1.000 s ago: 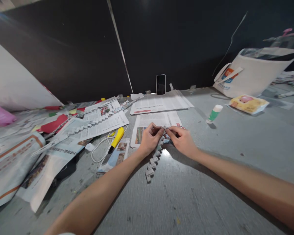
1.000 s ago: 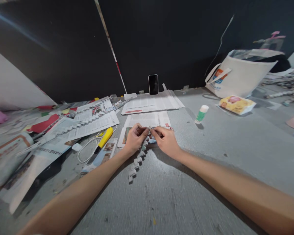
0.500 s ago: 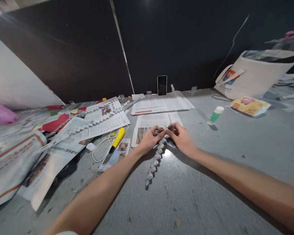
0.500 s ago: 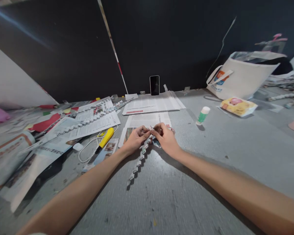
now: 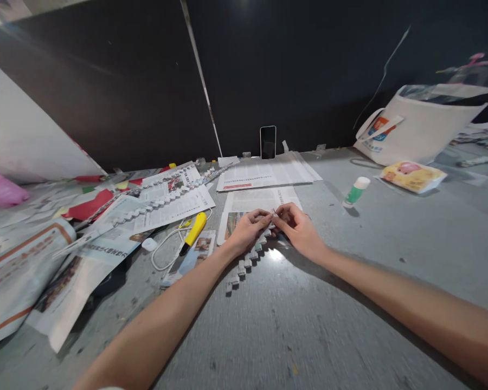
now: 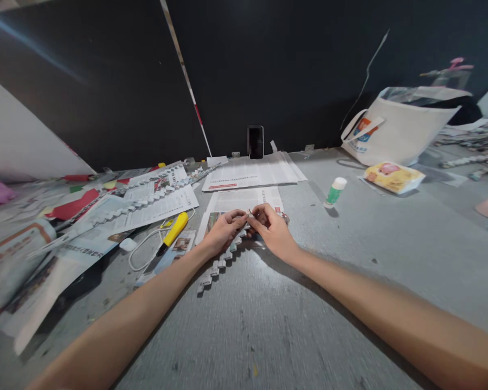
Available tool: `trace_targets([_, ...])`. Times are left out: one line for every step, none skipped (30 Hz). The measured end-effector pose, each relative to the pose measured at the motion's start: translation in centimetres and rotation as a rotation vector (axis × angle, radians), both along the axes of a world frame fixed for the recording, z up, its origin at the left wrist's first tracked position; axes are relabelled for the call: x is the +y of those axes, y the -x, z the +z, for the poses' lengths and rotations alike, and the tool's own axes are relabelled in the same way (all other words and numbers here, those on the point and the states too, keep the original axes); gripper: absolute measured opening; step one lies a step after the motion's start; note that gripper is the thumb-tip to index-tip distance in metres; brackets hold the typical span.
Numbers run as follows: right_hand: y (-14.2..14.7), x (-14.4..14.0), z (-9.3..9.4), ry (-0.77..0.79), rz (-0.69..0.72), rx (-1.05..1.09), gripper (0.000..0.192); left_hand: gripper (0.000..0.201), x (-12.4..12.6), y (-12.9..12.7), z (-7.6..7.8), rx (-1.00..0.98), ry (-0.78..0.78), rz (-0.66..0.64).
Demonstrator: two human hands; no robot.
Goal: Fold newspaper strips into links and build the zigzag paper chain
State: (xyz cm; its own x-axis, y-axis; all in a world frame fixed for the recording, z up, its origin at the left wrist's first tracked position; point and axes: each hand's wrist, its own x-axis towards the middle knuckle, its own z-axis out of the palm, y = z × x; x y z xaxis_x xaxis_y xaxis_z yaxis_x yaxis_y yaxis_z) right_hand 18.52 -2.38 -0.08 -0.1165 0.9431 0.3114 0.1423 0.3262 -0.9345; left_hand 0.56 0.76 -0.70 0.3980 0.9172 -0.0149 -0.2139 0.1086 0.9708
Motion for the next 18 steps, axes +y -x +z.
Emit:
trace_targets([-0.01,-0.03,-0.04,-0.016,-0.007,-0.001,0.037,0.053,0.00,0.00,0.11,0.002,0.000,0.010])
trace_targets([-0.02,-0.09,-0.03,-0.033,-0.013,-0.004,0.036,0.052,-0.01,0.02,0.24,0.007,0.003,0.019])
trace_targets([-0.03,-0.17,0.01,-0.048,-0.017,-0.014,0.035,0.052,-0.04,0.04,0.37,0.014,0.008,0.027])
trace_targets([-0.05,-0.25,0.08,-0.062,-0.018,-0.030,0.034,0.053,-0.08,0.07,0.51,0.022,0.017,0.030])
trace_targets([-0.06,-0.34,0.16,-0.074,-0.018,-0.050,0.033,0.053,-0.12,0.11,0.63,0.029,0.026,0.031])
trace_targets([-0.07,-0.41,0.23,-0.084,-0.016,-0.071,0.032,0.055,-0.16,0.15,0.72,0.036,0.034,0.034])
trace_targets([-0.08,-0.46,0.28,-0.094,-0.012,-0.090,0.030,0.056,-0.18,0.21,0.77,0.042,0.038,0.039])
trace_targets([-0.09,-0.48,0.30,-0.104,-0.009,-0.103,0.029,0.058,-0.20,0.27,0.79,0.048,0.037,0.046])
trace_targets([-0.09,-0.47,0.28,-0.114,-0.006,-0.111,0.028,0.059,-0.21,0.34,0.77,0.053,0.030,0.050])
trace_targets([-0.09,-0.44,0.23,-0.122,-0.004,-0.117,0.028,0.060,-0.21,0.41,0.72,0.059,0.021,0.047])
trace_targets([-0.09,-0.38,0.15,-0.128,-0.003,-0.122,0.027,0.060,-0.20,0.48,0.66,0.064,0.010,0.040])
trace_targets([-0.08,-0.32,0.08,-0.132,-0.003,-0.129,0.027,0.060,-0.18,0.55,0.59,0.070,-0.003,0.029])
trace_targets([-0.08,-0.26,0.01,-0.136,-0.007,-0.137,0.027,0.059,-0.16,0.59,0.52,0.076,-0.017,0.020])
trace_targets([-0.09,-0.22,-0.04,-0.139,-0.014,-0.145,0.027,0.058,-0.13,0.62,0.45,0.081,-0.031,0.018])
trace_targets([-0.09,-0.18,-0.06,-0.141,-0.021,-0.154,0.026,0.057,-0.10,0.63,0.38,0.086,-0.042,0.020])
trace_targets([-0.10,-0.16,-0.05,-0.141,-0.029,-0.160,0.026,0.057,-0.06,0.62,0.31,0.088,-0.051,0.024])
trace_targets([-0.11,-0.16,-0.02,-0.140,-0.038,-0.162,0.025,0.057,-0.01,0.59,0.25,0.087,-0.056,0.030])
trace_targets([-0.13,-0.17,0.03,-0.137,-0.045,-0.160,0.024,0.057,0.05,0.57,0.19,0.082,-0.058,0.034])
